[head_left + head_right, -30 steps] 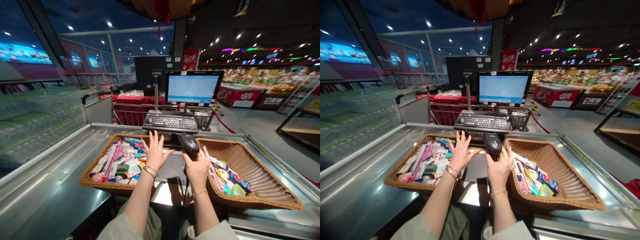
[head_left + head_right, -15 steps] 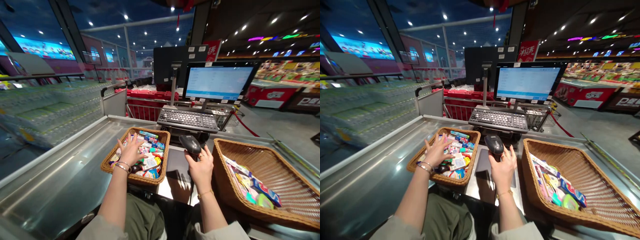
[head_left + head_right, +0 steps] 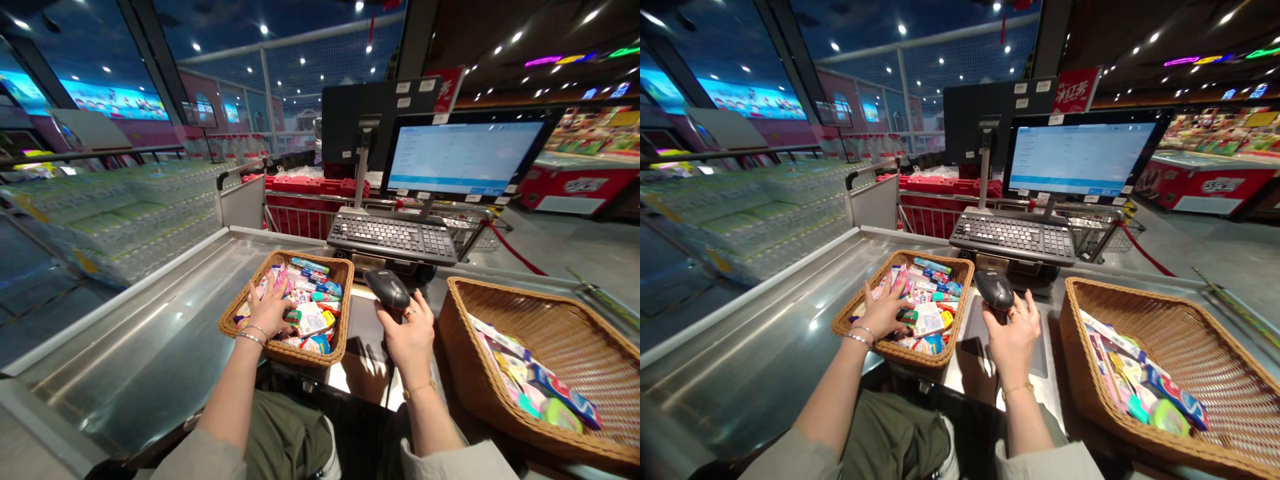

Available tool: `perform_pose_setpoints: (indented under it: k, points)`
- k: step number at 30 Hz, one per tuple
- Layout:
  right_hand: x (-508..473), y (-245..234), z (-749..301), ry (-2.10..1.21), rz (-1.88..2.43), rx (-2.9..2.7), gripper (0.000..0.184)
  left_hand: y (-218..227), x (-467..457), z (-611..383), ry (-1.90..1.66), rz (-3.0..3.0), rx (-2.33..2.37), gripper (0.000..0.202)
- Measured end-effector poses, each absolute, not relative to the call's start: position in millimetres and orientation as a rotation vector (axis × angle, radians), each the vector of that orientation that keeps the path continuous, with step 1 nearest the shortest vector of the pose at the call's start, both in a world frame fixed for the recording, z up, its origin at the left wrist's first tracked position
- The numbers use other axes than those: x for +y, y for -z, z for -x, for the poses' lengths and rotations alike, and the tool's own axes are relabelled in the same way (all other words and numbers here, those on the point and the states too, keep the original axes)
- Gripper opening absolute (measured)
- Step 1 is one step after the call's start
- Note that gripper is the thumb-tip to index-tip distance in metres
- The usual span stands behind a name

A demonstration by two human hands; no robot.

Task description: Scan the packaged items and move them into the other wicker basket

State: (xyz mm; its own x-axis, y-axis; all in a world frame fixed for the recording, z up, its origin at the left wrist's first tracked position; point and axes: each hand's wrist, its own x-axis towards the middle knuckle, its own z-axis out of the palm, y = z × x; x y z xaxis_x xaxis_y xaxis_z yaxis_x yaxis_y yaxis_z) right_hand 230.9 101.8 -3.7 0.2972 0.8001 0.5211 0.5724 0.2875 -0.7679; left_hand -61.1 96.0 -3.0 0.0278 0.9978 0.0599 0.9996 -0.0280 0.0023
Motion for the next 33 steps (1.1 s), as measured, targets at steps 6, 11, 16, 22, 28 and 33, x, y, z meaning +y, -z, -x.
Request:
perform_pose_setpoints:
  k: [6, 11, 16, 22, 28, 33]
  points:
    - [101.7, 4.8, -228.9, -0.255, 1.391, -1.379, 0.033, 4.2, 97.3, 59.1, 0.149, 2.250, -2.103, 0.027]
    - [101.9, 5.8, -229.0, -0.245, 1.370, -1.399, 0.032, -7.7, 98.3, 48.6, 0.374, 2.166, -2.053, 0.026]
    - [100.5, 4.6, -229.7, -0.240, 1.382, -1.392, 0.031, -20.1, 106.4, 21.4, 0.679, 2.069, -2.070, 0.024]
    - [99.6, 5.0, -233.4, -0.251, 1.387, -1.396, 0.030, -19.2, 135.2, -13.8, 0.995, 1.859, -2.324, 0.033]
    - [97.2, 3.2, -236.4, -0.256, 1.377, -1.367, 0.029, -7.3, 163.1, -20.8, 0.996, 1.646, -2.540, 0.039]
    - [95.6, 1.9, -240.5, -0.249, 1.363, -1.362, 0.030, -3.7, 161.5, -8.8, 0.793, 1.606, -2.578, 0.038]
